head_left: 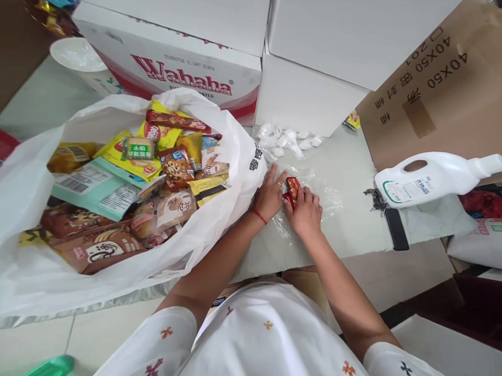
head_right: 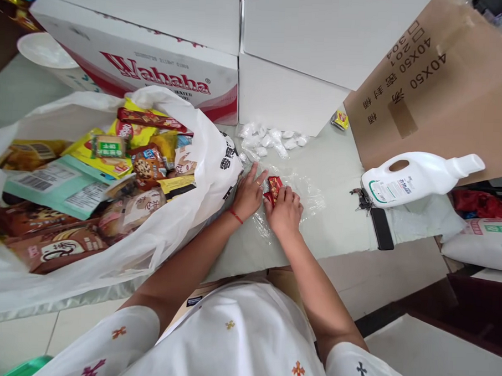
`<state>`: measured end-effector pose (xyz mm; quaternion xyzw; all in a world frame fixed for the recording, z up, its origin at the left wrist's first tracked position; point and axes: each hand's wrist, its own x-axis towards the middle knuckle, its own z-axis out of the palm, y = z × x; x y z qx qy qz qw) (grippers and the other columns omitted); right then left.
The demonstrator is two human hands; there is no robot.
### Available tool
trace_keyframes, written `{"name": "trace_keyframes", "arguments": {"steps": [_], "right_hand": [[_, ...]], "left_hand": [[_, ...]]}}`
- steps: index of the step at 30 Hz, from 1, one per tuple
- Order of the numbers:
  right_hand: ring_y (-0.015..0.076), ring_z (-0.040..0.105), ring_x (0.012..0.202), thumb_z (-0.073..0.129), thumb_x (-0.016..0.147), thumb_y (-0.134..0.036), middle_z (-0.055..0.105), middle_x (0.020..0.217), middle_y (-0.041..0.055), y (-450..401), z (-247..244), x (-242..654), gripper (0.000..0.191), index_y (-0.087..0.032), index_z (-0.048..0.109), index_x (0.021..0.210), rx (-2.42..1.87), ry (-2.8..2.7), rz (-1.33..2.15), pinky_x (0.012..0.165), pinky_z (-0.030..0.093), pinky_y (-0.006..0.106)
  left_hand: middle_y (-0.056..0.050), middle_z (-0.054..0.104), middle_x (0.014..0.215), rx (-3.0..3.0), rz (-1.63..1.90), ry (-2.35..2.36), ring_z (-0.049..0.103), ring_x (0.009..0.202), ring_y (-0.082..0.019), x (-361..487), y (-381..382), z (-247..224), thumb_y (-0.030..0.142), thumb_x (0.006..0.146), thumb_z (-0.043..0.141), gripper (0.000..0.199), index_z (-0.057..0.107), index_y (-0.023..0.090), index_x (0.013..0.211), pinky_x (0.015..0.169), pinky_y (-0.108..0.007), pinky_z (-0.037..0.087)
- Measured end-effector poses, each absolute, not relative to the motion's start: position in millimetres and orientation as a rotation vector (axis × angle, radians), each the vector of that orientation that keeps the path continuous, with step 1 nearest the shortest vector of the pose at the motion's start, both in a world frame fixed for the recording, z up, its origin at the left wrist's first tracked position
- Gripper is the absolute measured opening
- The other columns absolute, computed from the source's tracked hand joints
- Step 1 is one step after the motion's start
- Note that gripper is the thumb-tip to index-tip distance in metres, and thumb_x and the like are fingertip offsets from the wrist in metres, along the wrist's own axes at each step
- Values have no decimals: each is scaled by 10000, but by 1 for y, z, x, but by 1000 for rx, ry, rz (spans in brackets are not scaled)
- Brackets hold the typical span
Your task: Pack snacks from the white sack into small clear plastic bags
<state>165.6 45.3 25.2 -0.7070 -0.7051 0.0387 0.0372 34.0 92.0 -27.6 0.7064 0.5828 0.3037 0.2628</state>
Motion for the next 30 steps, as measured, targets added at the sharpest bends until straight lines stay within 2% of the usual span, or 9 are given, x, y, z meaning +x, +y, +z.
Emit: {"name": "trace_keyframes", "arguments": {"steps": [2, 4, 7, 10, 15, 17, 22, 27, 30], "right_hand": [[366, 344, 1399, 453, 1025, -516, 417, 1559, 239, 23, 28, 166, 657, -97, 418, 1530, -2010, -2229, 32, 1091, 354, 509], [341, 396, 1352, 478, 1018, -518, 496, 1486, 217, -4, 28, 168, 628, -116, 464, 1500, -1852, -2359, 41, 1080, 358, 477], [305, 521, 1155, 494, 1026, -451, 648, 1245, 163, -35, 19, 177, 462, -152, 599, 1362, -1825, -2523, 198, 960, 417, 426], [274, 555, 1030, 406, 1063, -300, 691, 1063, 128, -46, 5, 196, 338, -154, 699, 1142, -1891, -2496, 310, 895, 428, 403], [234, 572, 978, 413, 1056, -273, 691, 1002, 107, -47, 11, 247, 299, -155, 687, 1036, -1735, -2269, 524, 894, 458, 372], [226, 586, 991, 436, 1049, -307, 688, 1001, 94, -41, 21, 267, 272, -178, 675, 1034, -1653, -2176, 613, 904, 469, 363], [193, 612, 839, 547, 981, -441, 701, 914, 40, -5, 32, 307, 253, -226, 678, 963, -1655, -1879, 800, 780, 471, 306], [151, 522, 670, 622, 889, -520, 628, 743, -12, 42, 19, 333, 330, -205, 705, 944, -1720, -1685, 1019, 641, 398, 268], [142, 473, 620, 621, 859, -545, 594, 698, -20, 63, 6, 338, 357, -196, 692, 892, -1773, -1635, 1039, 601, 356, 268]], "left_hand": [[-93, 168, 1734, 1879, 853, 1566, 247, 1580, -237, 30, 94, -25, 86, 959, 385, 566, 495, 139, 1511, 1289, -428, 275], [-94, 201, 1727, 1850, 877, 1569, 269, 1572, -221, 26, 96, -23, 76, 958, 363, 544, 531, 127, 1473, 1297, -406, 263], [-70, 250, 1715, 1854, 906, 1589, 254, 1577, -224, 20, 91, -22, 31, 907, 382, 560, 576, 147, 1419, 1313, -433, 227], [-57, 387, 1653, 1974, 829, 1545, 310, 1552, -227, 11, 73, -22, -12, 827, 422, 611, 613, 193, 1371, 1305, -472, 248], [-128, 458, 1595, 2196, 503, 1457, 352, 1509, -320, -10, 37, -29, -8, 738, 526, 711, 566, 155, 1428, 1262, -525, 301], [-139, 520, 1536, 2233, 504, 1465, 393, 1467, -325, -15, 36, -32, -2, 762, 530, 647, 598, 151, 1387, 1246, -531, 312], [-99, 705, 1230, 2208, 690, 1451, 558, 1221, -273, -11, 54, -27, 87, 906, 500, 259, 724, 201, 972, 1117, -494, 437], [-96, 722, 1006, 2080, 817, 1563, 612, 1037, -250, 7, 71, -18, 183, 982, 478, 236, 713, 173, 987, 973, -408, 498], [-103, 716, 965, 1952, 784, 1744, 614, 1002, -261, 20, 85, -21, 224, 996, 480, 246, 716, 165, 969, 947, -399, 484]]}}
